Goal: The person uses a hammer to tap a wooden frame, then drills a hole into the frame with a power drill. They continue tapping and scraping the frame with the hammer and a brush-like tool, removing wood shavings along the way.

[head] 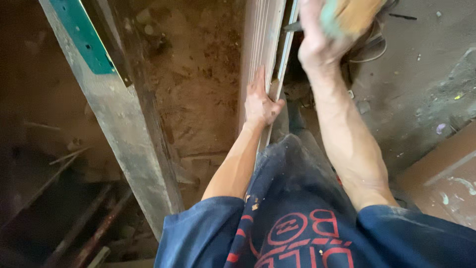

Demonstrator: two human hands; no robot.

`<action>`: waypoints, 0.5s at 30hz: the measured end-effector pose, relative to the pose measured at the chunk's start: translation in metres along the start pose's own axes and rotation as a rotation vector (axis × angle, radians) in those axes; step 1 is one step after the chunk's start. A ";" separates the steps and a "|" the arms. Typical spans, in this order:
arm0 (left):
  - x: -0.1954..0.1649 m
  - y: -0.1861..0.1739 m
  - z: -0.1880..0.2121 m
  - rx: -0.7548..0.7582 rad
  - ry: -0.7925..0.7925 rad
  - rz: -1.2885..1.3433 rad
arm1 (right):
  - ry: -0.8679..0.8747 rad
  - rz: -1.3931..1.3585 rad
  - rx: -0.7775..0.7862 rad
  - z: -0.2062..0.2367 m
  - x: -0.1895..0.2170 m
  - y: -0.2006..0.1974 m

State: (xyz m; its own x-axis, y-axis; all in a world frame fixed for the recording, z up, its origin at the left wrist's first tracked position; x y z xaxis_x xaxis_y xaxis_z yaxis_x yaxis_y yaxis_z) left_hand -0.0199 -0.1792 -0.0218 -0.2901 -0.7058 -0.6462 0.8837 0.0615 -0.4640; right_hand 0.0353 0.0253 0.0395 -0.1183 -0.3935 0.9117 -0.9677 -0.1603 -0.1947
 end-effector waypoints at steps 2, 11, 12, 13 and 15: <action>0.004 0.003 0.001 0.005 -0.016 -0.011 | -0.091 0.075 -0.020 0.017 -0.015 0.013; 0.009 0.011 -0.004 -0.043 0.122 0.033 | 0.067 -0.181 0.068 0.102 0.030 0.004; 0.008 0.010 -0.004 -0.053 0.126 0.057 | 0.180 -0.206 0.081 0.099 0.026 0.003; 0.007 0.009 -0.004 -0.048 0.098 0.046 | 0.300 -0.230 0.090 0.091 0.017 0.004; 0.005 0.008 -0.003 -0.014 0.053 0.007 | 0.548 -0.269 0.080 0.066 -0.013 0.012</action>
State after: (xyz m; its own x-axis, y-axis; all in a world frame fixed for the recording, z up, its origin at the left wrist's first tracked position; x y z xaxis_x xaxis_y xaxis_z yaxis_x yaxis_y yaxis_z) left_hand -0.0155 -0.1802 -0.0308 -0.3038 -0.6669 -0.6804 0.8806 0.0760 -0.4677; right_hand 0.0396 -0.0310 0.0015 0.0095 0.1892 0.9819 -0.9625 -0.2646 0.0604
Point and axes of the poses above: each hand's wrist, its own z-axis away from the middle knuckle, its own y-axis out of the palm, x = y × z, the point moved 3 cm from there along -z, towards the middle knuckle, and after that the axes turned 6 degrees about z, right-handed, at the moved point
